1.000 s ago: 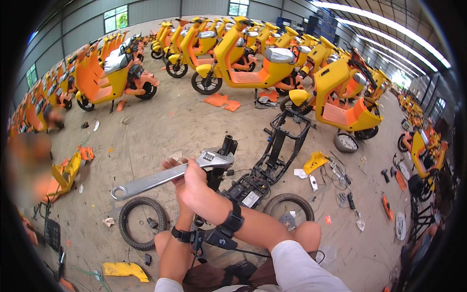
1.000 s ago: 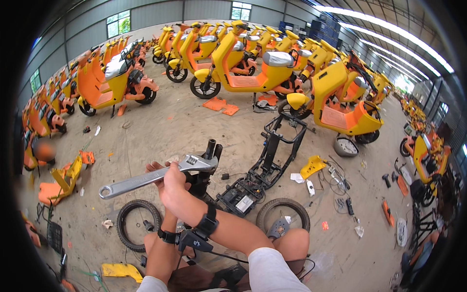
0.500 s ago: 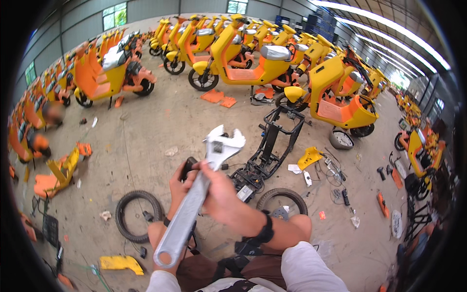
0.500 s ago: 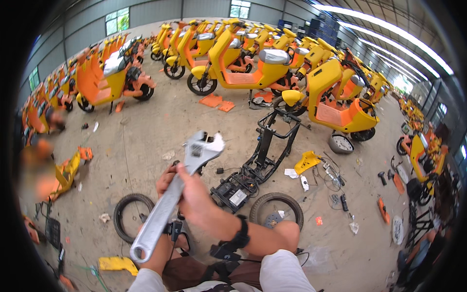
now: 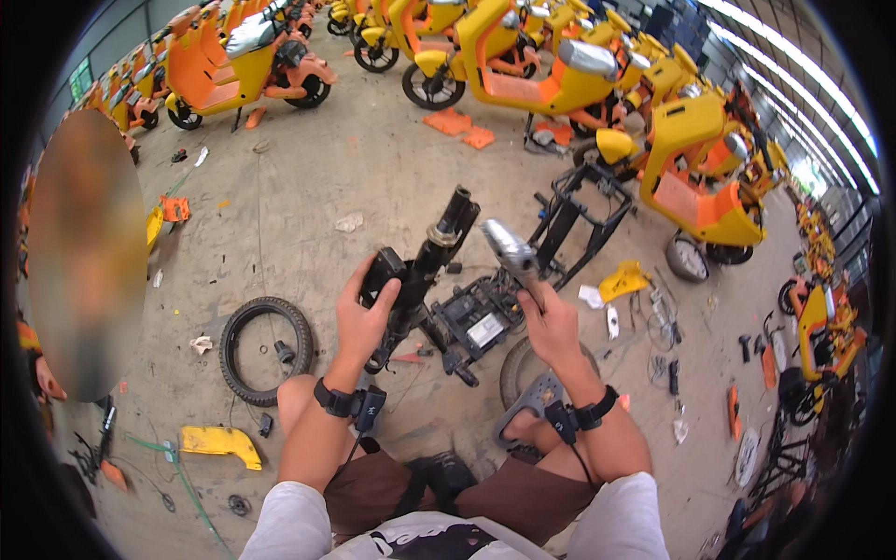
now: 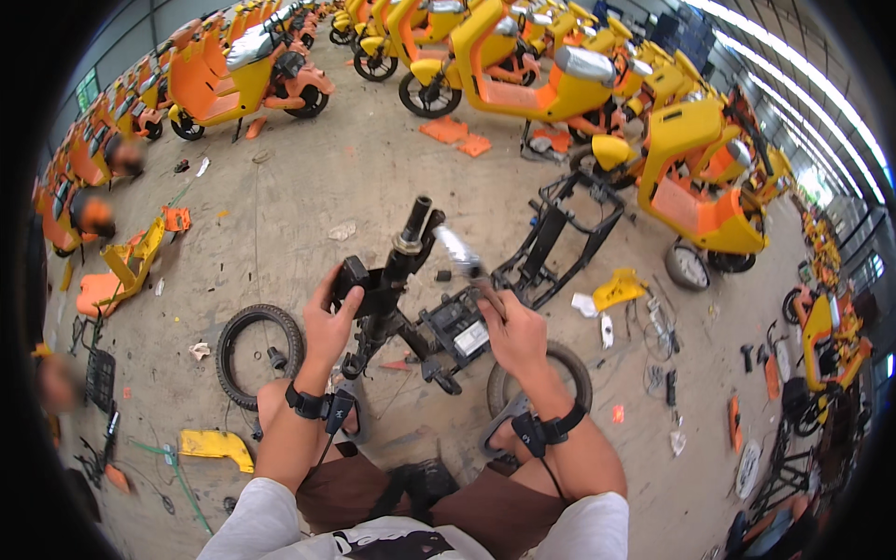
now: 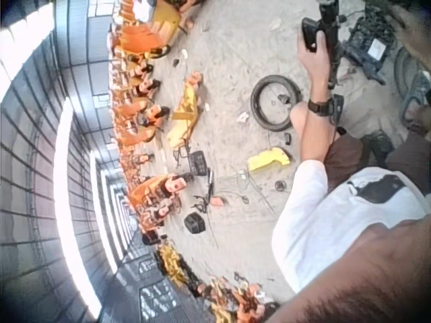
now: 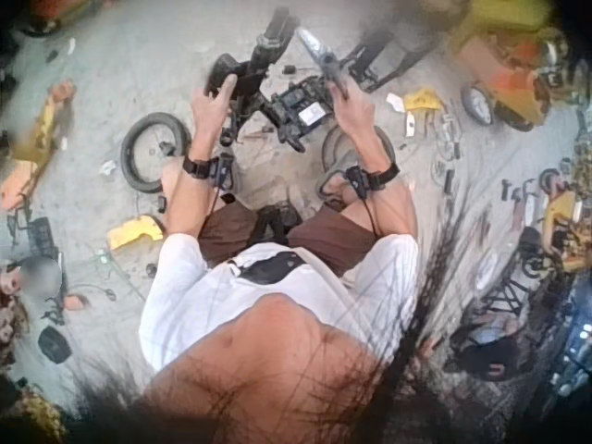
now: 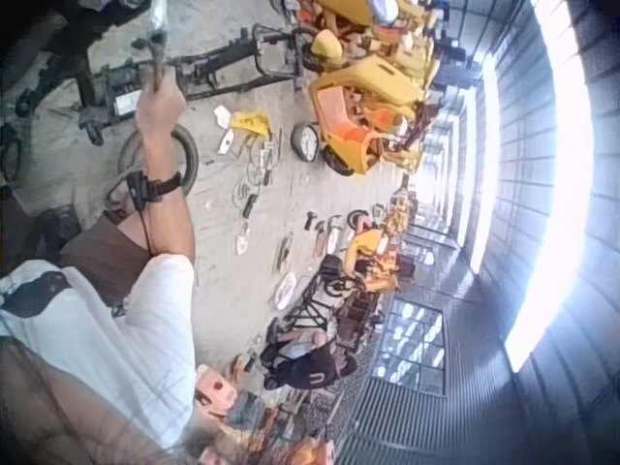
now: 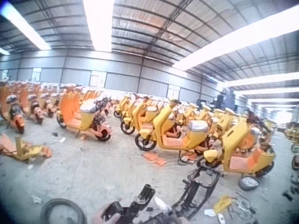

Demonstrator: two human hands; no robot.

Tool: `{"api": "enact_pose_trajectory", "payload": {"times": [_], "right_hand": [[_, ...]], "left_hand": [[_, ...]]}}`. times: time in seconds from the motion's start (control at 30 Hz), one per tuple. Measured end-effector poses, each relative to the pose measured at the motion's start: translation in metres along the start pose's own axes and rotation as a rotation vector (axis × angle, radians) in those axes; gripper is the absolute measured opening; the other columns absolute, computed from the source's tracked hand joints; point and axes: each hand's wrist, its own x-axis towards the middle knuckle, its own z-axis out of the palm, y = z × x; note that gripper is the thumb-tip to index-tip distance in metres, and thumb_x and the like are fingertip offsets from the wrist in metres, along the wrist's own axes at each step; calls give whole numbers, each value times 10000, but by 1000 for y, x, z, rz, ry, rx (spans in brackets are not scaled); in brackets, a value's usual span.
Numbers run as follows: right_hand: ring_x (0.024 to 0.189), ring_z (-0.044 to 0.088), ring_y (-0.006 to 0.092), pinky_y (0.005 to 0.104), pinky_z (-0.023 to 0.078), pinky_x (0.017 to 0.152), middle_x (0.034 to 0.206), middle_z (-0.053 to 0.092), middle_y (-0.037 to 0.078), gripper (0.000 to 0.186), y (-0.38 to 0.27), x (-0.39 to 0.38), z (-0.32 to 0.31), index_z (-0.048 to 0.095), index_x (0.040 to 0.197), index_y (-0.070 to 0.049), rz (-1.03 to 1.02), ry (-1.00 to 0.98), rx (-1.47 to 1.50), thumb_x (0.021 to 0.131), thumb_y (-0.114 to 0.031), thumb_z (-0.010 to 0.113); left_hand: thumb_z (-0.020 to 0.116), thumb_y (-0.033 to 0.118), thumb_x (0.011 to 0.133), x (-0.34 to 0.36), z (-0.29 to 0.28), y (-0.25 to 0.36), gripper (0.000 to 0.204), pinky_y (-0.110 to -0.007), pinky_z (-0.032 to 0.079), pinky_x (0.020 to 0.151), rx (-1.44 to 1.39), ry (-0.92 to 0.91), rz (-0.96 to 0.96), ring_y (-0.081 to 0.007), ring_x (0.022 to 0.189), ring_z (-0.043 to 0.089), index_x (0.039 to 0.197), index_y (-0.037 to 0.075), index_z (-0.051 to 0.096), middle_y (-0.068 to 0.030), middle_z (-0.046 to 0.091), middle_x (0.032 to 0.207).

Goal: The person uses an adjustable wrench to manipulate components on a vehicle frame by hand, then lifts and positions a handlebar assembly onto the front fork.

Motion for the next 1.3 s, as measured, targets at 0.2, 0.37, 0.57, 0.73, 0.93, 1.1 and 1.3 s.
{"api": "enact_pose_trajectory", "payload": {"times": [0.2, 0.37, 0.57, 0.73, 0.93, 1.1, 1.3], "right_hand": [[676, 623, 348, 406, 478, 567, 715, 625, 147, 247, 7, 5, 14, 637, 940, -65, -146, -67, -216, 824, -263, 728], [678, 627, 352, 401, 482, 579, 738, 633, 157, 276, 12, 4, 4, 629, 931, -49, -62, -58, -221, 791, -248, 759], [641, 621, 337, 383, 471, 572, 698, 613, 156, 295, 5, -1, 4, 624, 936, -35, 3, -35, -174, 745, -176, 799], [651, 629, 326, 370, 477, 583, 711, 627, 154, 294, 7, 3, 5, 639, 935, -35, 13, -52, -212, 736, -177, 802], [678, 644, 314, 359, 490, 603, 757, 653, 151, 291, 18, 5, 7, 670, 927, -36, 29, -102, -186, 716, -177, 812], [715, 656, 316, 366, 504, 618, 801, 673, 143, 298, 23, 2, 6, 681, 946, -50, -4, -78, -203, 709, -172, 814], [719, 655, 315, 363, 502, 616, 804, 675, 135, 283, 13, 3, 3, 683, 947, -54, 18, -60, -193, 717, -164, 805]], "left_hand": [[796, 181, 784, -1, -1, -5, 570, -312, 480, 906, 98, 54, 39, -199, 1006, 629, 1264, -21, 564, -165, 667, 1106], [797, 184, 773, -1, 10, 8, 596, -336, 468, 925, 204, 61, 77, -240, 1048, 614, 1281, -5, 548, -170, 645, 1156], [769, 159, 784, -2, -1, -1, 628, -387, 428, 1003, 225, 72, 170, -250, 1119, 601, 1330, 14, 494, -164, 639, 1188], [753, 188, 802, -1, -8, -1, 606, -389, 425, 1005, 215, 54, 118, -250, 1124, 598, 1320, 2, 501, -161, 636, 1196], [750, 195, 806, -4, -15, -1, 591, -388, 433, 995, 250, 22, 116, -249, 1134, 586, 1308, -2, 510, -154, 622, 1217], [722, 25, 797, -8, -6, 5, 439, -337, 469, 922, 346, 270, 409, -232, 1045, 599, 1201, -26, 560, -160, 600, 1181], [690, -7, 826, -33, 18, 6, 237, -240, 385, 455, 99, 94, 325, -80, 495, 498, 1053, 6, 626, -36, 590, 635]]}}
